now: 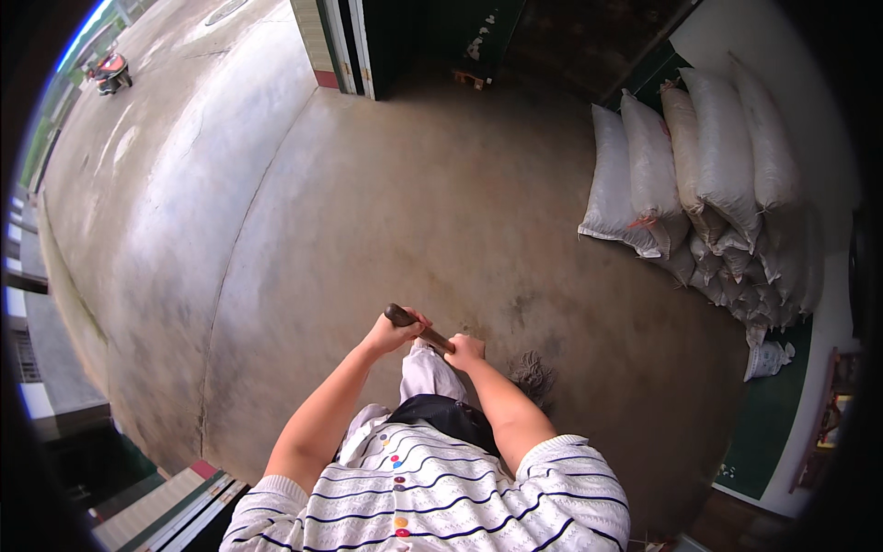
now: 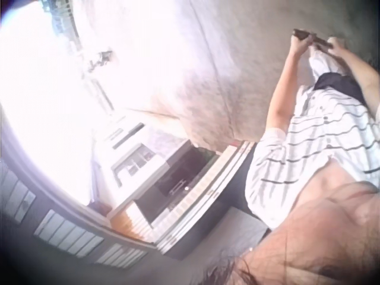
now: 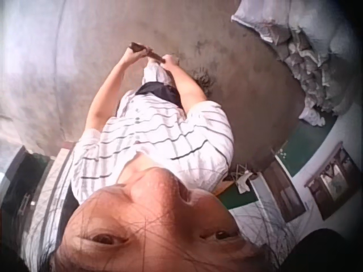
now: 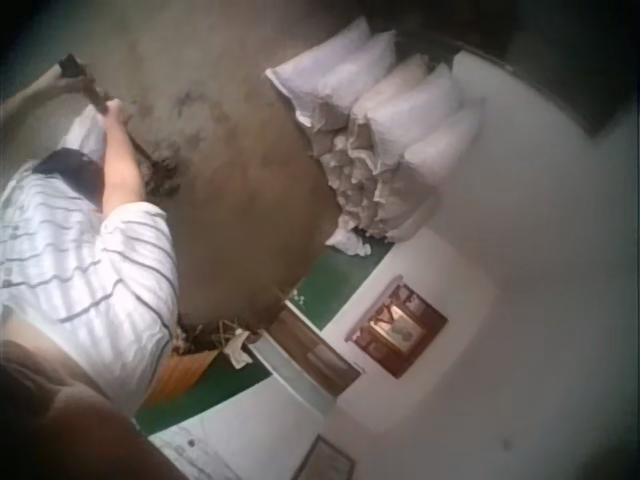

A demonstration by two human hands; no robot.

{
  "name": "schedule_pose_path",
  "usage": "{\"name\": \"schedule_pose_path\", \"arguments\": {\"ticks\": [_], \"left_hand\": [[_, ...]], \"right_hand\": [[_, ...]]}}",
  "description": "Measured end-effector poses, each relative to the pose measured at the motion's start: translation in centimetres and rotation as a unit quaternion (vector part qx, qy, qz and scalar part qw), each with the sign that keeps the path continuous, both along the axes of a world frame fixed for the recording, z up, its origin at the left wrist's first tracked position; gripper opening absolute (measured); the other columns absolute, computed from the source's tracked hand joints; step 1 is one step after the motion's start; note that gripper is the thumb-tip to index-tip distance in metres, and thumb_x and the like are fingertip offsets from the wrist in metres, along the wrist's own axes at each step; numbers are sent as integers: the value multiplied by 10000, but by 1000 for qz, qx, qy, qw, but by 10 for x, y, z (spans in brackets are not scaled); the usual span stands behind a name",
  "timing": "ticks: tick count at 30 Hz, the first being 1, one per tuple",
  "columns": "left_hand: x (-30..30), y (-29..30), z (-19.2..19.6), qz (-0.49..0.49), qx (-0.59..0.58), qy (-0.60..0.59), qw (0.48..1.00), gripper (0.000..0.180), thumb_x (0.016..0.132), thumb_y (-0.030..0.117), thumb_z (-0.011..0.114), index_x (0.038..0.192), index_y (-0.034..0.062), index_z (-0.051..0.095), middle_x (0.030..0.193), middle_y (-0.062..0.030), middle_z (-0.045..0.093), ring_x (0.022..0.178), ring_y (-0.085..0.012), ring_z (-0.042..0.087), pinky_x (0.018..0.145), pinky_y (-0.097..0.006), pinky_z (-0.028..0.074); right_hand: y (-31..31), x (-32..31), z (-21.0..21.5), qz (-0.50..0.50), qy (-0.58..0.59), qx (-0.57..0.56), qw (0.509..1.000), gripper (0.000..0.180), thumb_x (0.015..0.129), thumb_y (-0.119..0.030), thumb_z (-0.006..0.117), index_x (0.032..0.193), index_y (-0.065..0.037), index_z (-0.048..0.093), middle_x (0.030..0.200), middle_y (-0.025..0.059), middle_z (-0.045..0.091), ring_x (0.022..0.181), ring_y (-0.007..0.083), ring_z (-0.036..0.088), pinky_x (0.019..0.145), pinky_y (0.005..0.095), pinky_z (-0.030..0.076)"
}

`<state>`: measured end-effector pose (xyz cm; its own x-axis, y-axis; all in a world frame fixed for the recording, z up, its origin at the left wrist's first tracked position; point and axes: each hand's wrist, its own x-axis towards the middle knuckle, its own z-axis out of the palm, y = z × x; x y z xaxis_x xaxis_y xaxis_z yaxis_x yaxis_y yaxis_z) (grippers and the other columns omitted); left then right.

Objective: The person mops the floor with a string mop, moving from an indoor room through a doorway to a tiled balcony area, then into a bathroom, and finally into a large storage room with stacked sacks. The person navigates around furniture, plants, and buckets while cleaning the concrete and tiled surfaces.

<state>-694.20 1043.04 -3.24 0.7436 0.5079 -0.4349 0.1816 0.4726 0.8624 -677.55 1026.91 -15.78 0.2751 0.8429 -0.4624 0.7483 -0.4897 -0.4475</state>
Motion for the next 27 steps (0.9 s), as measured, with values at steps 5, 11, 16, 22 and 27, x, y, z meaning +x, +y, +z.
{"name": "schedule_pose_path", "arguments": {"ticks": [5,11,16,22,27], "left_hand": [[24,57,16,-3,38,20,999,78,861,63,589,931,55,621,1026,-69,647,955,-139,597,767,-266,496],[23,101,17,121,42,1,992,57,877,63,571,930,62,591,1087,-63,623,1022,-167,573,835,-296,483],[2,115,-4,243,42,14,969,84,893,84,566,975,67,571,1143,-80,593,1081,-170,543,883,-316,476],[0,146,-23,354,34,-14,934,138,915,115,550,1022,29,546,1218,-125,534,1148,-229,511,995,-365,440],[-19,174,-20,401,112,-11,909,155,905,122,576,1040,49,549,1240,-122,528,1163,-223,500,1001,-340,422]], "right_hand": [[79,43,15,75,-63,18,995,119,663,-271,701,764,-211,679,927,-11,629,974,201,596,980,618,315],[184,68,21,187,-126,23,974,99,669,-264,730,748,-237,675,914,-55,619,1004,164,576,1045,683,162],[256,58,14,224,-158,27,961,247,634,-261,794,834,-207,658,988,-1,583,1064,210,548,1043,653,220],[334,33,-39,126,-173,64,975,244,657,-184,765,840,-143,608,940,44,571,963,261,585,812,477,492],[398,2,-47,138,-140,162,967,51,768,-82,590,800,-114,565,879,60,563,882,253,600,664,394,540]]}}
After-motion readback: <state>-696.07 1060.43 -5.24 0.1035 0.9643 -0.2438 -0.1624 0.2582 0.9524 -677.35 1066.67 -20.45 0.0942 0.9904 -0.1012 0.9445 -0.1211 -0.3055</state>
